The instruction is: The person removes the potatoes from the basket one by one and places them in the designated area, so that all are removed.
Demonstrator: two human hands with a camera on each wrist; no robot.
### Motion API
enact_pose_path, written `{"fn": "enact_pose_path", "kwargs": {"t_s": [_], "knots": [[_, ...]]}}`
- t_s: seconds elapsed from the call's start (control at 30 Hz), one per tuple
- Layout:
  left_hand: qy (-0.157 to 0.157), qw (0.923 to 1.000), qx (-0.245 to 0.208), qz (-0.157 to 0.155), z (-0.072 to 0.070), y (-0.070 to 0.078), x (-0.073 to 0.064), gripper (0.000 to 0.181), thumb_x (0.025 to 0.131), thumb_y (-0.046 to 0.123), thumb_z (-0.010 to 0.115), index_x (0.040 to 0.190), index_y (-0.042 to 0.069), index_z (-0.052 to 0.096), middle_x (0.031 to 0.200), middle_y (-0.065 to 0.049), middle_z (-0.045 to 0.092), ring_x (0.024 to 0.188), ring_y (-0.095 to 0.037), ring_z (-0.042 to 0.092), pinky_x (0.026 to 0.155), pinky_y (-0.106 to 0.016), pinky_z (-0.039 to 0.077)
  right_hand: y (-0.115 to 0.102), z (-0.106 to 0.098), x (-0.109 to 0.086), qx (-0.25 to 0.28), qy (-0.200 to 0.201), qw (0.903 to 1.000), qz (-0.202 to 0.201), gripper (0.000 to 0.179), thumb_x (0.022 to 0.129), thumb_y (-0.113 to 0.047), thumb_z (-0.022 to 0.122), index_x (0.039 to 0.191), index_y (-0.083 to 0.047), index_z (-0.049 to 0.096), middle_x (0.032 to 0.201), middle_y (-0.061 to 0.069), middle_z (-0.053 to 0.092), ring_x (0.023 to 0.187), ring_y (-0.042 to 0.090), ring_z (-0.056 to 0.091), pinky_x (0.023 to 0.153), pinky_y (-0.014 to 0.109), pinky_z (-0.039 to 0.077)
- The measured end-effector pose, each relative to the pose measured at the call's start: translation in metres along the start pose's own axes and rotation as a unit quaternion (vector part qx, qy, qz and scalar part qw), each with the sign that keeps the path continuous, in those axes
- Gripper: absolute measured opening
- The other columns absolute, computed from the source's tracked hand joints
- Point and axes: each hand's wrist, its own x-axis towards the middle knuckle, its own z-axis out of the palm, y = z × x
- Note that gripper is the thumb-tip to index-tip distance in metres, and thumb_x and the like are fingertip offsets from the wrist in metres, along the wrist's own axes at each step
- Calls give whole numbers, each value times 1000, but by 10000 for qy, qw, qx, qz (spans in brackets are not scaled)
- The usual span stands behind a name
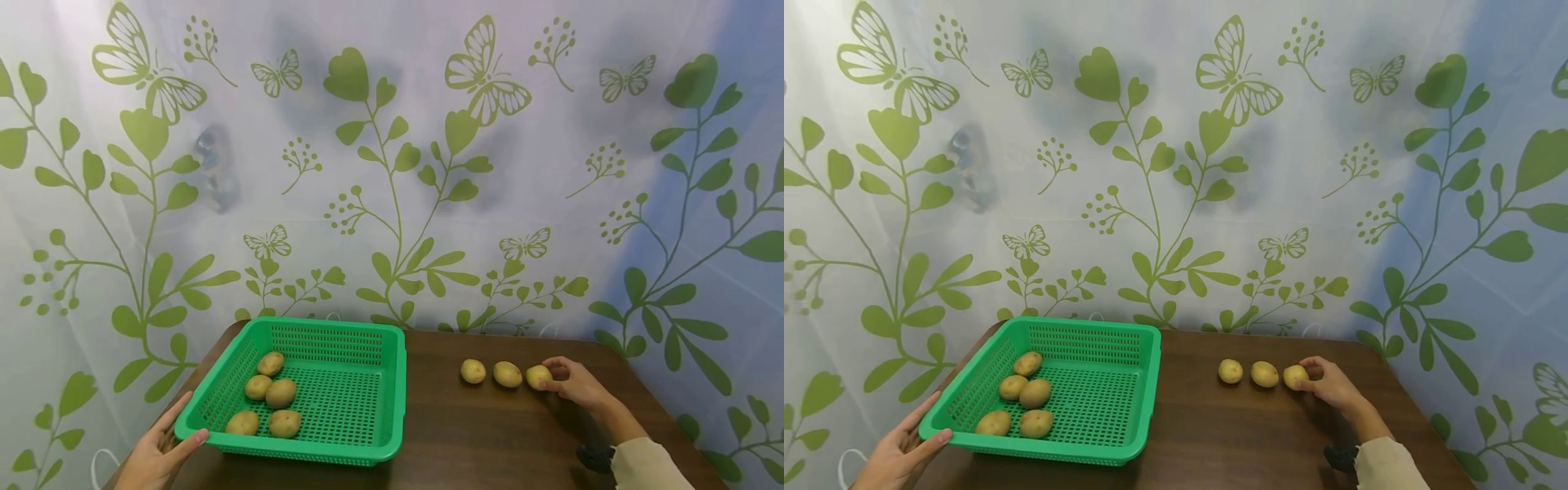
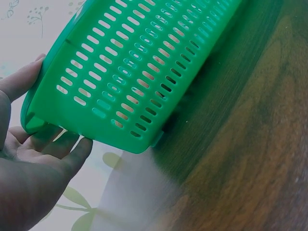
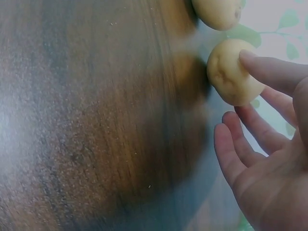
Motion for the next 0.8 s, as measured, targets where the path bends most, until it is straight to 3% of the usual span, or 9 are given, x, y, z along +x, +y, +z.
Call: {"fn": "enact_pose_path", "kwargs": {"t_s": [0.4, 0.63, 0.8], "knots": [[76, 9999, 9, 114, 1, -2, 0, 89, 107, 19, 62, 166, 4, -2, 165, -33, -4, 104, 22, 46, 88, -19, 54, 0, -6, -2, -266, 128, 9990, -343, 54, 93, -15, 80, 132, 12, 54, 120, 27, 60, 106, 38, 58, 79, 42, 54], [59, 9995, -177, 258, 2, -4, 1, 86, 107, 13, 60, 165, 1, -4, 165, -32, -1, 103, 21, 49, 88, -20, 55, -5, -13, -2, -534, 114, 9971, -538, 53, 96, -16, 78, 133, 12, 53, 126, 35, 56, 116, 49, 54, 85, 54, 53], [43, 9994, -235, 249, 2, -6, 1, 87, 108, 13, 59, 165, 2, -5, 164, -32, -1, 103, 21, 48, 88, -20, 55, -11, -17, 0, -865, 124, 9926, -846, 48, 94, -16, 79, 127, 11, 57, 122, 35, 60, 111, 49, 59, 81, 52, 55]]}}
